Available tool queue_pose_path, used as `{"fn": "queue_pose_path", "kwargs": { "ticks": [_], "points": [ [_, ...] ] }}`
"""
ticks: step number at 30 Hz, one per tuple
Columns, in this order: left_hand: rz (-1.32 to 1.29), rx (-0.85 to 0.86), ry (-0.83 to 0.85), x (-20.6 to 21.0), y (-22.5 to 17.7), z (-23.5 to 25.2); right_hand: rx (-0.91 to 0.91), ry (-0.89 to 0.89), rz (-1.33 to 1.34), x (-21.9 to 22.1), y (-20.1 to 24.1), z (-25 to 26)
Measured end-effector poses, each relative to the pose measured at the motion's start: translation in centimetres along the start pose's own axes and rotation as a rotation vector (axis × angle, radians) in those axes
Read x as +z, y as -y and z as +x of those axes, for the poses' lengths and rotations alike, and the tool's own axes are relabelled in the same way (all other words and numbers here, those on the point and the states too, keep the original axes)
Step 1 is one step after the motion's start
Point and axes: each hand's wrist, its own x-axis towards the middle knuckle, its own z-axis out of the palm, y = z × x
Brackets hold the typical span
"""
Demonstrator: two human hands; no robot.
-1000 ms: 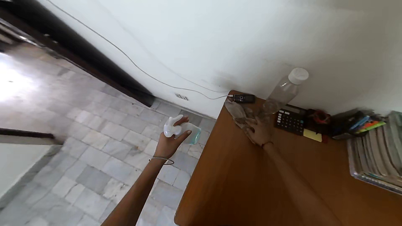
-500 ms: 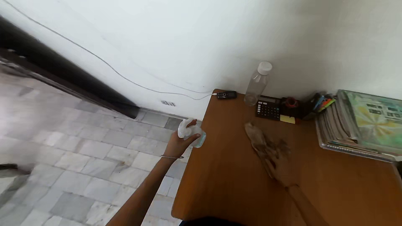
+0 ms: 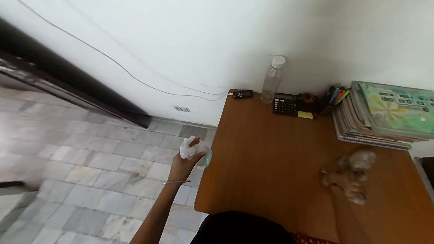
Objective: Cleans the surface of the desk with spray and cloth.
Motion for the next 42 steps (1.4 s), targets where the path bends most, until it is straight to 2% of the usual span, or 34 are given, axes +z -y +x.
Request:
{"fn": "queue_pose_path", "kwargs": {
  "ticks": [1, 2, 4, 5, 7, 11, 13, 14, 16, 20, 22, 25, 28, 30, 33, 36, 39, 42],
  "points": [
    [0.004, -0.01, -0.01, -0.1, 0.1, -0.5, -0.113, -0.041, -0.009, 2.4, 1.2, -0.5],
    [0.006, -0.013, -0.018, -0.2, 0.2, -1.0, -0.225, -0.306, 0.065, 7.4, 2.3, 0.5],
    [-0.004, -0.01, -0.022, -0.3, 0.1, -1.6, -0.314, -0.038, -0.05, 10.0, 5.9, -0.3],
    [-0.015, -0.002, -0.024, -0.2, 0.0, -1.9, -0.388, 0.046, -0.085, 11.7, 7.7, -1.7],
    [-0.033, 0.014, -0.023, 0.0, -0.7, -2.3, -0.649, 0.123, -0.148, 15.7, 10.2, -5.9],
    [-0.031, 0.048, -0.017, 0.5, -2.2, -2.8, -1.276, 0.471, -0.362, 19.8, 9.8, -14.1],
    [-0.008, 0.05, 0.0, 1.0, -3.0, -2.8, -1.391, 0.583, -0.449, 19.7, 8.5, -14.8],
    [0.003, 0.057, 0.008, 1.2, -3.1, -2.9, -1.384, 0.579, -0.442, 19.3, 7.6, -14.2],
    [0.003, 0.084, 0.022, 1.6, -2.9, -2.9, -1.258, 0.513, -0.385, 17.8, 5.5, -10.9],
    [0.016, 0.096, 0.05, 2.5, -2.6, -3.2, -0.853, 0.129, -0.145, 10.9, -1.8, 0.3],
    [0.025, 0.083, 0.066, 2.9, -2.4, -3.5, -0.581, 0.029, -0.008, 5.5, -7.5, 4.2],
    [0.053, 0.063, 0.087, 3.6, -2.4, -3.6, -0.222, -0.104, 0.084, 0.3, -14.8, 11.1],
    [0.057, 0.062, 0.104, 4.5, -2.5, -3.6, -0.037, -0.206, 0.302, 0.7, -20.9, 17.6],
    [0.049, 0.063, 0.109, 5.3, -2.6, -3.1, 0.004, -0.232, 0.323, 1.8, -19.9, 16.4],
    [0.051, 0.059, 0.117, 7.0, -2.9, -1.9, -0.02, -0.204, 0.226, 5.0, -14.4, 10.4],
    [0.083, 0.081, 0.146, 8.9, -3.9, 0.0, -0.223, -0.011, 0.061, 8.6, -7.7, 0.4],
    [0.094, 0.114, 0.175, 11.0, -4.8, 2.4, -0.636, 0.313, -0.092, 13.1, -3.1, -7.6],
    [0.096, 0.128, 0.17, 13.3, -5.1, 4.6, -1.147, 0.564, -0.186, 16.4, -2.7, -10.3]
  ]
}}
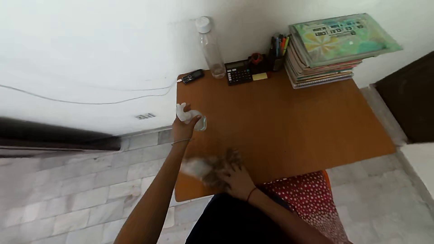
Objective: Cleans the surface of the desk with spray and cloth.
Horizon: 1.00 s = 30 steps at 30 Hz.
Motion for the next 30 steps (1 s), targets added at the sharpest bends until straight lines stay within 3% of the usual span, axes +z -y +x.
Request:
{"fn": "queue_pose_path", "kwargs": {
  "ticks": [2, 4, 7, 10, 15, 18, 21, 24, 26, 30],
  "points": [
    [0.004, 0.015, 0.019, 1.4, 0.1, 1.2, -0.105, 0.041, -0.024, 0.4, -0.7, -0.8],
    [-0.014, 0.024, 0.046, 2.7, 0.2, 1.6, -0.037, -0.005, 0.003, -0.1, -2.4, -2.7],
    [-0.009, 0.002, 0.079, 4.1, -0.5, 0.9, 0.208, -0.202, 0.043, -0.4, -7.1, -7.4],
    [0.008, -0.022, 0.111, 4.8, 0.1, 0.6, 0.429, -0.554, 0.001, 0.2, -15.0, -13.1],
    [0.001, -0.027, 0.102, 5.2, 0.5, 0.1, 0.895, -0.807, 0.126, -4.3, -27.8, -22.2],
    [0.062, -0.084, 0.129, 5.0, 0.0, 0.1, 1.076, -0.929, 0.25, -7.5, -32.9, -23.4],
    [0.08, -0.017, 0.083, 4.2, 0.7, -0.9, 1.194, -1.011, 0.357, -10.4, -31.4, -20.1],
    [0.145, -0.011, -0.093, 2.4, 0.3, -4.7, 1.179, -0.956, 0.331, -10.7, -25.7, -15.3],
    [0.169, 0.071, -0.186, 0.1, -2.5, -8.1, 1.034, -0.821, 0.269, -9.5, -20.4, -12.1],
    [-0.04, 0.619, -0.418, -7.9, -12.1, -14.1, 0.58, -0.468, 0.062, -4.4, -9.0, -6.4]
  ]
}}
